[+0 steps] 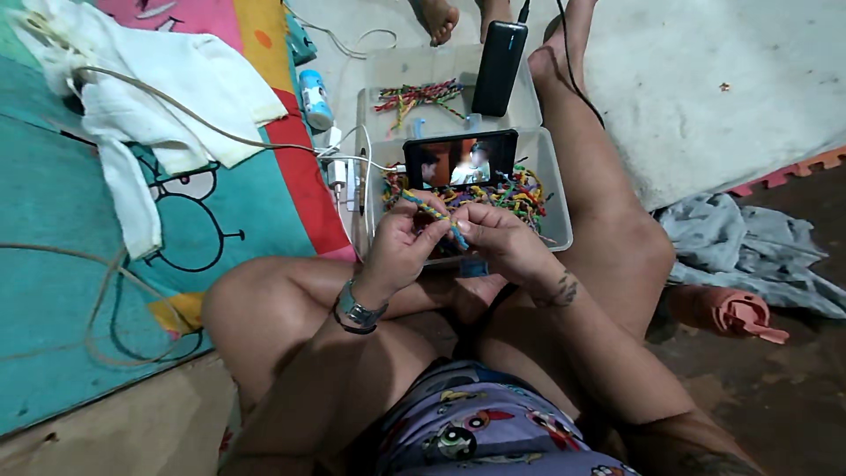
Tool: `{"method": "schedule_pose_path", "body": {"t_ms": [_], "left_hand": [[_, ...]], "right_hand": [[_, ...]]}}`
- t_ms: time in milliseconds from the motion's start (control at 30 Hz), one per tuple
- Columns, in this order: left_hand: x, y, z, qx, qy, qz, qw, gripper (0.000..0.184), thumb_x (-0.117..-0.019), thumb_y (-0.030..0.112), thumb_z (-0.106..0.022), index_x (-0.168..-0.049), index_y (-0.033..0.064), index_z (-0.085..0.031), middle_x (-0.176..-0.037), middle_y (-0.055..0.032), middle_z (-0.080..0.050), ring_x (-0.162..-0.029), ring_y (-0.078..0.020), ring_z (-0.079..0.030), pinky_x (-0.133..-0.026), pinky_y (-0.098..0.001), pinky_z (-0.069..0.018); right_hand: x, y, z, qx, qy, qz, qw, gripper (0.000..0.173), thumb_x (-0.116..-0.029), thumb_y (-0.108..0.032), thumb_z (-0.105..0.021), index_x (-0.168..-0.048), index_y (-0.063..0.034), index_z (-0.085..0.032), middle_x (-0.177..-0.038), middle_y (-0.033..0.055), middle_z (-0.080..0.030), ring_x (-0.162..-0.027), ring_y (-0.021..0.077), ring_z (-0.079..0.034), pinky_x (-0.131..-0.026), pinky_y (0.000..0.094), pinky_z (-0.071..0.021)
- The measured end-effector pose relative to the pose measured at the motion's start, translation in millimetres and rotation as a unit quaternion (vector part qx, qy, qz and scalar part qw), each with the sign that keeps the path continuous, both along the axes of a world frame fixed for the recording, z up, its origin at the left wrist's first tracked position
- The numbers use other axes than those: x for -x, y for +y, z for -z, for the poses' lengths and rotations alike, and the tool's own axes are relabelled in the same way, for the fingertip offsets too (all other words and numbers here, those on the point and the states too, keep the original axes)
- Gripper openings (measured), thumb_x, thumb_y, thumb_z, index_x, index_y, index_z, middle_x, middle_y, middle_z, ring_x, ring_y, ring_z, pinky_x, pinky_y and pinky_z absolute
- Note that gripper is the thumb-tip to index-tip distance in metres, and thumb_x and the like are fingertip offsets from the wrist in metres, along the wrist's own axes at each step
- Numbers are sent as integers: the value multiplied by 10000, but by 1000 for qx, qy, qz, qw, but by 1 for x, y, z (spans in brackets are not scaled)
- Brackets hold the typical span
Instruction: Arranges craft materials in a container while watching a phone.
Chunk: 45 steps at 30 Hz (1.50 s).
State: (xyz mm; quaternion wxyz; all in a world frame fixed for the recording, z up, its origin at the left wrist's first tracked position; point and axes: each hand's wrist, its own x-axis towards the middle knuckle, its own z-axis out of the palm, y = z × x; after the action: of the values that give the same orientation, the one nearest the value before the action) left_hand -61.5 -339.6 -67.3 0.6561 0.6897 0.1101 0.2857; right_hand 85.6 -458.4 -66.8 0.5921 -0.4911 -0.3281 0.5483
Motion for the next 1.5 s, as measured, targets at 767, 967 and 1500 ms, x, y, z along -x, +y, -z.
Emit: {"method": "schedule_pose_path", "body": {"t_ms": [767,967,1500], "left_hand": [[2,-3,-3,-19,-10,-49,999,171,-970,-13,-586,-1079,114,-551,-1011,53,-588,-909,-13,-614,-792,-191,-559],[0,-9,-5,-17,87,-111,990,185,-970,-4,-595,-1132,40,-518,-1025,9,-597,-885,-14,-617,-792,-197,-551],[0,-4,-12,220,85,-81,968,153,-1010,23,-518,-1072,161,-545,-949,49,-630,-806,-28,-626,-734,-204,-559]], "right_hand": [[29,3,-10,10,28,95,995,101,-1029,-75,-523,-1117,-95,-568,-733,-32,-604,-616,29,-581,-605,183,-518],[32,6,16,-103,-546,208,805,181,-949,-100,-657,-1070,21,-717,-915,132,-719,-789,223,-699,-726,354,-598],[31,9,22,-144,-582,234,766,178,-935,-215,-697,-1010,-59,-738,-959,83,-736,-910,237,-684,-873,490,-475]]}}
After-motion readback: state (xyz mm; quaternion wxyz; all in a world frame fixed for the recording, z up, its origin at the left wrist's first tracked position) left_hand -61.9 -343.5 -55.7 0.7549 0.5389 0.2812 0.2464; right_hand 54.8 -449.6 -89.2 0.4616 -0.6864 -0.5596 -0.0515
